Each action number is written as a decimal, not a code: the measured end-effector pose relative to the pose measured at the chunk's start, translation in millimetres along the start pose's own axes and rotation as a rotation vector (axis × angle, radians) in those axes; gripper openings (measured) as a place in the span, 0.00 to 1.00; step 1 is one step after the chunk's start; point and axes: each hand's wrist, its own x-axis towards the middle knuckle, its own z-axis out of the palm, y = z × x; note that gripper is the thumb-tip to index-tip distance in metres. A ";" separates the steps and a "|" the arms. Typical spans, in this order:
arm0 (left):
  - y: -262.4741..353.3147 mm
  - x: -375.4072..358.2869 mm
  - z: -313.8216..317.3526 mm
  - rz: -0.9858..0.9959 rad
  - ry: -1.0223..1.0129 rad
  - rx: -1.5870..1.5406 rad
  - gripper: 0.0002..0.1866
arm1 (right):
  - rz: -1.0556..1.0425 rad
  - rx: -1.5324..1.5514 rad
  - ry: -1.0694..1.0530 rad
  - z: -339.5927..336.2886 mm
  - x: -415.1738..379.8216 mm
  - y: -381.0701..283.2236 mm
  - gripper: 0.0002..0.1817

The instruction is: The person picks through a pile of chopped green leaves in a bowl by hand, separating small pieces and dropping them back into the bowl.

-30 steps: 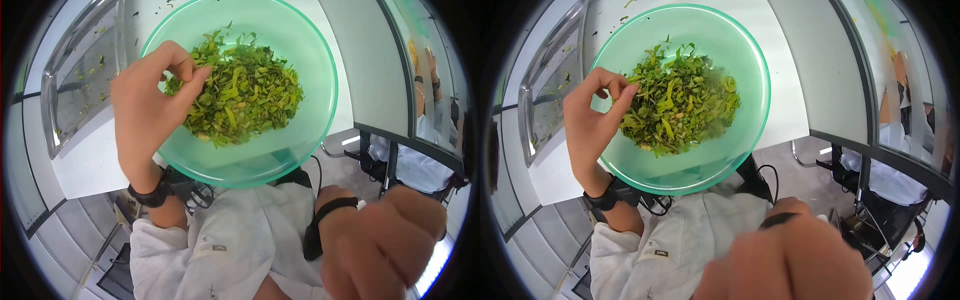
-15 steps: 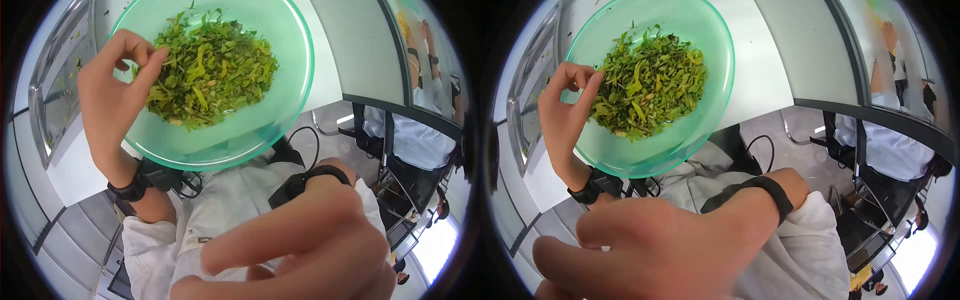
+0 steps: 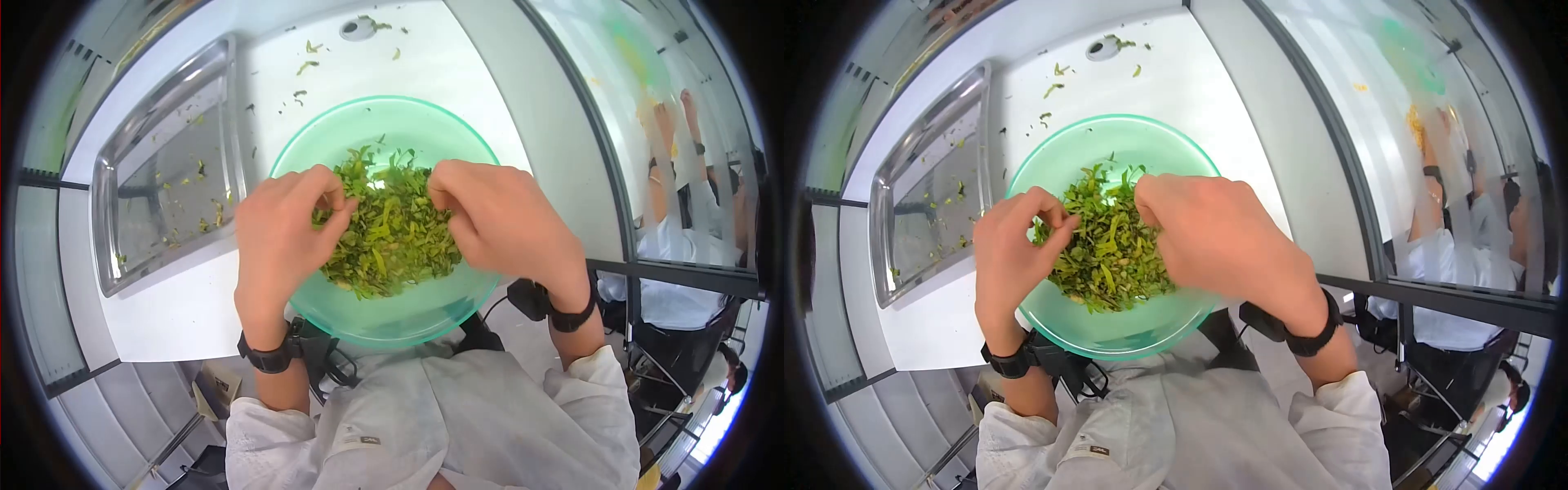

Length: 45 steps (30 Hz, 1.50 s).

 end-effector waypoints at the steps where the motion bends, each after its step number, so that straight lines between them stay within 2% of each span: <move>1: -0.3 2.8 0.9 0.016 0.005 -0.004 0.11 | -0.024 -0.029 -0.019 6.2 8.0 6.1 0.09; 3: -1.1 8.1 1.2 0.050 -0.007 0.016 0.09 | -0.041 -0.058 -0.043 17.3 22.6 16.8 0.08; 5: -11.6 16.8 4.8 0.083 -0.032 0.030 0.08 | -0.129 -0.013 -0.190 23.9 44.1 25.4 0.05; 6: -18.5 22.9 6.8 0.118 -0.055 0.050 0.07 | -0.074 0.103 -0.296 22.7 57.6 27.7 0.04; 12: -41.7 48.7 7.7 0.140 -0.041 0.081 0.04 | -0.043 0.043 -0.242 25.8 92.0 25.8 0.08; 15: -48.1 50.3 13.7 0.259 0.047 0.154 0.04 | 0.043 0.179 -0.249 27.2 95.5 28.5 0.11; 19: -54.1 48.3 18.6 0.301 0.129 0.162 0.04 | -0.049 0.164 -0.112 33.3 98.4 35.8 0.09; 24: -46.4 46.6 14.8 0.241 -0.049 0.170 0.06 | -0.107 0.139 -0.028 38.5 89.5 39.3 0.09; 28: -38.7 34.6 11.5 0.243 -0.102 0.185 0.06 | -0.071 0.026 -0.128 34.9 87.1 31.7 0.08; 30: -35.6 26.2 11.6 0.205 -0.081 0.176 0.07 | -0.119 0.089 -0.093 42.3 90.4 35.6 0.10; 32: -33.0 22.5 11.2 0.160 -0.167 0.206 0.08 | -0.052 0.123 -0.108 41.7 88.0 33.5 0.13; 34: -31.2 20.3 10.7 0.131 -0.217 0.205 0.09 | -0.105 0.112 -0.096 41.8 91.5 40.0 0.16; 36: -35.9 19.8 15.9 0.277 -0.087 0.256 0.10 | -0.151 0.088 -0.065 46.5 96.7 48.2 0.17; 38: -35.1 24.2 16.9 0.284 -0.125 0.253 0.10 | -0.195 0.062 -0.033 49.6 97.7 56.8 0.18; 40: -32.9 26.8 15.8 0.180 -0.182 0.268 0.09 | -0.249 -0.024 -0.084 52.1 93.3 55.8 0.18; 42: -28.9 28.6 13.6 0.185 -0.161 0.285 0.07 | -0.266 -0.053 -0.110 50.5 95.5 56.1 0.18; 44: -33.3 31.5 19.1 0.171 -0.119 0.266 0.06 | -0.111 -0.080 -0.244 47.1 93.2 49.5 0.17; 45: -35.3 33.6 21.0 0.207 -0.082 0.271 0.07 | -0.100 -0.068 -0.223 45.8 90.8 47.6 0.17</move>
